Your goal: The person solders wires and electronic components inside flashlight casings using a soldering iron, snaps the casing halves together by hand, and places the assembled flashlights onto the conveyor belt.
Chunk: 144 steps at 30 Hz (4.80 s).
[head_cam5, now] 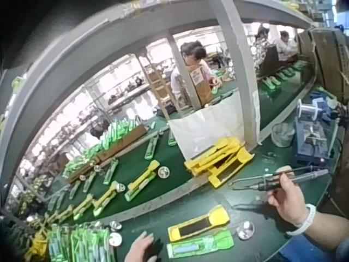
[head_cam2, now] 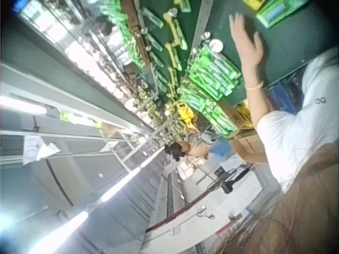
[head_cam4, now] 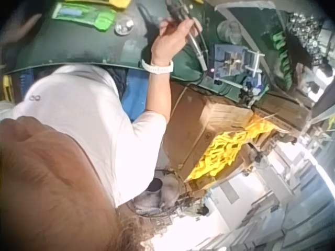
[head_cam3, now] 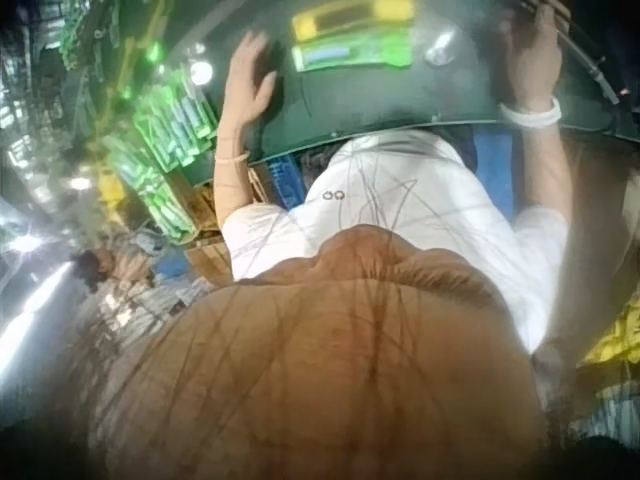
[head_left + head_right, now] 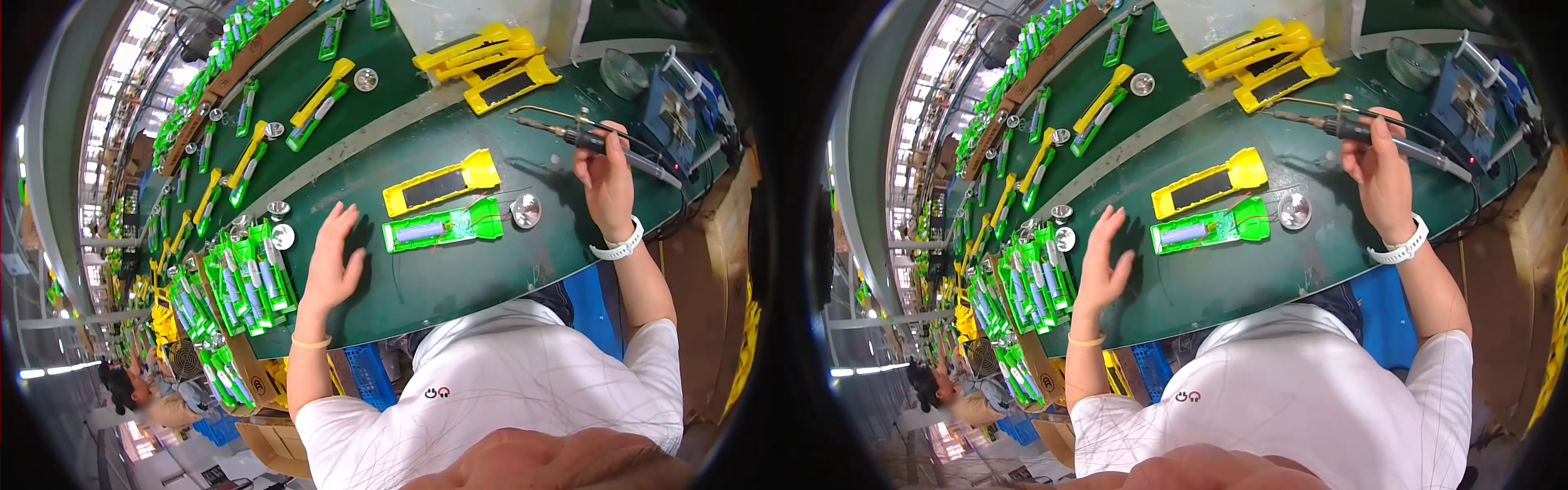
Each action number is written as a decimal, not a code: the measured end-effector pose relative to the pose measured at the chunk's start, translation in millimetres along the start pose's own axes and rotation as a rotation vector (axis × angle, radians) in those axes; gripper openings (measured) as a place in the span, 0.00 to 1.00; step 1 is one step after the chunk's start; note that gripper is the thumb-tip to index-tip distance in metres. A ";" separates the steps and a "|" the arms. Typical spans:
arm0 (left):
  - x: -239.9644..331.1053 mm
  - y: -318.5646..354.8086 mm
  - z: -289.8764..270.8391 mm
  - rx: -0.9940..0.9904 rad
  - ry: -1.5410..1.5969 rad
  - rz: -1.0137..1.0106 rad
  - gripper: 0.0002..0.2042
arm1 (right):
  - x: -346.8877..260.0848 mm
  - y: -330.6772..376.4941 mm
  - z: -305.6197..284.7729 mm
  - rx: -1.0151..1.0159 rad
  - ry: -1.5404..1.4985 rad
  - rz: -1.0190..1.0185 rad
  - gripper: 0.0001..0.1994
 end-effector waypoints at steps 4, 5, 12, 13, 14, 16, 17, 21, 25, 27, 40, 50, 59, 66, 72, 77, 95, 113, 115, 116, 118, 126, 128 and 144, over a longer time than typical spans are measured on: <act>43.3 -21.4 19.0 -0.049 -0.055 0.198 0.38 | 6.0 27.1 2.8 0.099 -0.029 -0.057 0.08; 39.8 -27.0 26.6 -0.017 -0.073 0.231 0.37 | 10.0 32.9 7.9 0.128 -0.020 -0.049 0.08; 37.5 -29.8 15.4 0.203 -0.240 0.357 0.22 | 23.6 58.6 1.7 0.110 -0.033 0.018 0.10; 48.0 -27.9 19.0 0.283 -0.251 0.396 0.18 | 25.6 59.2 4.9 0.098 -0.050 0.035 0.10; 55.9 -25.8 26.3 0.315 -0.236 0.382 0.16 | 28.4 58.3 9.9 0.046 -0.039 0.061 0.11; 65.3 -26.8 33.9 0.328 -0.229 0.382 0.14 | 33.0 57.3 25.0 0.038 -0.022 0.041 0.11; 65.6 -30.0 36.8 0.329 -0.080 0.312 0.12 | 37.2 56.3 26.6 -0.026 -0.041 0.045 0.11; 67.7 -39.4 41.8 0.277 0.155 0.122 0.07 | 52.1 62.8 25.8 -0.070 0.060 0.120 0.14; 69.8 -42.9 40.3 0.172 0.062 0.027 0.06 | 57.0 66.8 21.6 -0.097 0.199 0.056 0.13; 70.5 -45.8 39.3 0.124 0.046 -0.003 0.06 | 56.5 68.2 19.1 -0.135 0.320 0.029 0.13; 72.1 -49.8 39.7 0.059 0.015 -0.075 0.06 | 56.0 68.0 26.5 -0.192 0.422 0.147 0.11; 71.6 -50.6 38.4 0.037 0.021 -0.061 0.06 | 53.6 69.3 21.6 -0.144 0.192 0.206 0.13; 75.2 -51.7 33.2 0.004 0.017 -0.077 0.08 | 49.8 68.7 23.4 -0.150 0.204 0.146 0.11; 62.8 -21.7 -4.1 -0.019 -0.259 -0.236 0.11 | 48.5 68.8 18.9 -0.071 0.126 0.151 0.10; 69.3 -31.5 11.4 0.026 0.223 -0.031 0.09 | 47.4 70.2 20.5 -0.088 0.146 0.180 0.10; 71.8 -42.9 28.5 0.282 -0.024 0.228 0.14 | 49.5 69.6 21.2 -0.079 0.166 0.192 0.11; 81.4 -48.1 24.0 0.117 -0.332 0.444 0.11 | 55.2 70.0 18.7 -0.230 0.389 0.118 0.10; 69.7 -61.9 12.3 0.093 0.011 0.046 0.06 | 23.8 58.0 5.1 0.083 -0.051 -0.037 0.11; 84.6 -78.4 18.4 0.111 -0.099 0.087 0.07 | 19.9 51.3 4.6 0.069 -0.059 -0.059 0.11; 90.4 -86.1 27.6 0.093 -0.154 0.089 0.08 | 20.9 48.2 3.3 0.053 -0.088 -0.047 0.11; 100.5 -94.0 40.9 -0.022 -0.232 0.040 0.09 | 21.3 46.5 4.7 0.049 -0.095 -0.049 0.11; 80.0 -89.8 49.9 0.031 0.618 -0.184 0.04 | 11.2 37.0 -8.6 0.104 -0.088 -0.034 0.10; 78.7 -83.9 55.0 0.029 1.016 -0.375 0.08 | 8.5 32.7 -7.7 0.100 -0.087 -0.034 0.10; 85.9 -87.4 54.3 0.053 0.081 0.024 0.03 | 14.8 34.0 -11.9 0.015 -0.058 0.064 0.10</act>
Point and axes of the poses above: each hand's wrist, its own y-axis away from the middle knuckle, its own z-axis out of the palm, x = y × z, the point moved 3 cm from there along -y, towards the middle knuckle, and after that the axes turned 15 degrees about -y, right-handed, at the moved point
